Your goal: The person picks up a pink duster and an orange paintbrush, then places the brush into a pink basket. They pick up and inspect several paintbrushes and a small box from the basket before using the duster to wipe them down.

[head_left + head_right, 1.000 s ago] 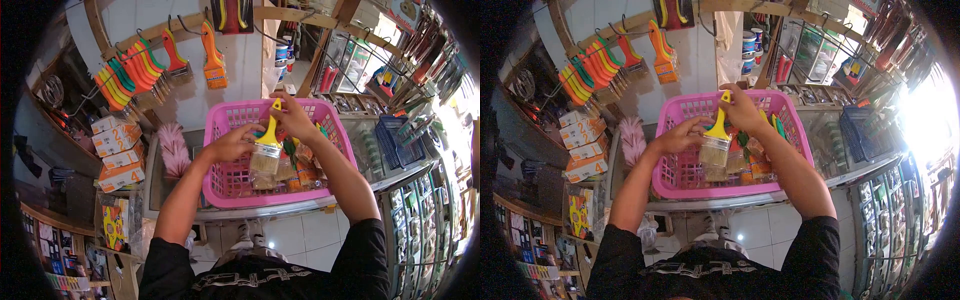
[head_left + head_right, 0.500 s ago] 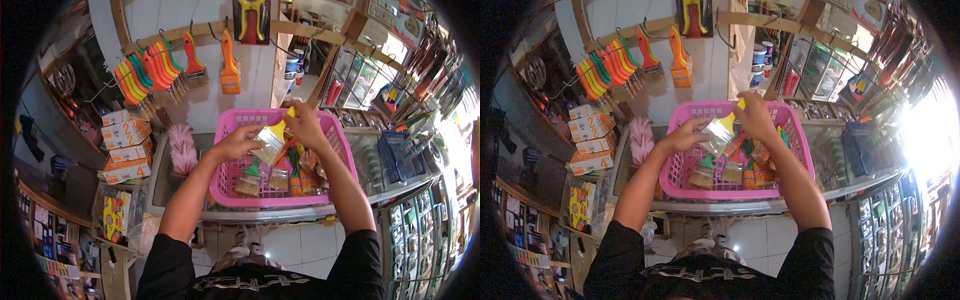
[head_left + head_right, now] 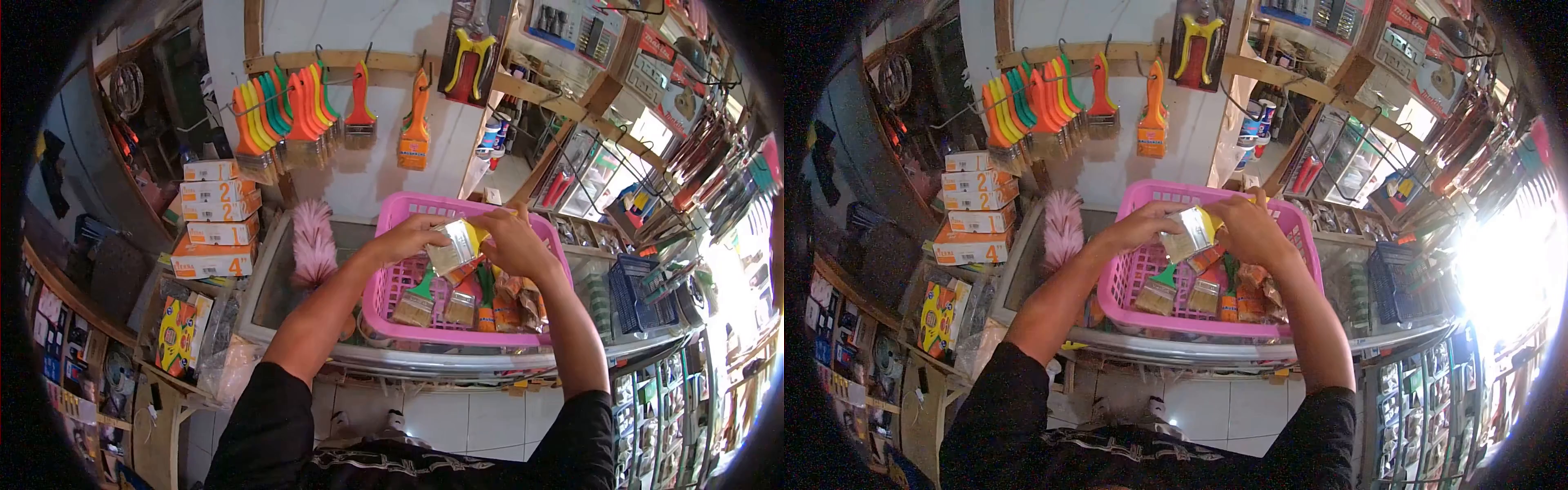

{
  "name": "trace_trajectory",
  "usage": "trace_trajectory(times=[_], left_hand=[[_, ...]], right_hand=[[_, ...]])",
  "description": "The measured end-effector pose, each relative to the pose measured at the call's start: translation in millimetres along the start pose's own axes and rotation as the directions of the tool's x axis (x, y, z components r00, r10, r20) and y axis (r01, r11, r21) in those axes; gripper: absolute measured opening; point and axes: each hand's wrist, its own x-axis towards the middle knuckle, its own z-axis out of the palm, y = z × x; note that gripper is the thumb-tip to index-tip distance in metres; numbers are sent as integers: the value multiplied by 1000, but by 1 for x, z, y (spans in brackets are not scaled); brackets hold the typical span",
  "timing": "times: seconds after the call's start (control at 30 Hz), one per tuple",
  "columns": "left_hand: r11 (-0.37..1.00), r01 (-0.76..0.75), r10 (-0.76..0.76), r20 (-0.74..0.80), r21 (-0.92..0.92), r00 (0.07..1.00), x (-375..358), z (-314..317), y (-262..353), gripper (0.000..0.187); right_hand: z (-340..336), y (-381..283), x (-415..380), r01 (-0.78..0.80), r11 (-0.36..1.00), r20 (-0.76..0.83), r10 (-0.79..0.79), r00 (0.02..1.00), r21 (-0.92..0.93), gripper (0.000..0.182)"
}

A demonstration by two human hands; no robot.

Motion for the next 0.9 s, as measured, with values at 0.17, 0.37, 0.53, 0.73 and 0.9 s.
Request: trace_trajectory(times=[0.17, 0.37, 0.53, 0.73, 0.9], left_hand=[[997, -32, 37, -72, 66, 997, -35, 2, 45, 47], [901, -251, 246, -61, -353, 967, -126, -6, 76, 47], [909, -326, 294, -158, -258, 943, -182, 13, 68, 46], [906, -416, 358, -383, -77, 851, -222, 2, 73, 36], [907, -414, 353, -404, -71, 844, -255, -1, 89, 40]], right_hand=[[-12, -36, -19, -164, 982, -122, 175, 977, 91, 41], [-11, -126, -19, -150, 896, -225, 262, 939, 418, 43], [14, -183, 1, -11, 782, -269, 228, 936, 623, 44], [48, -231, 25, 78, 533, -211, 194, 958, 843, 39], [60, -257, 23, 26, 319, -25, -5, 1000, 948, 25]])
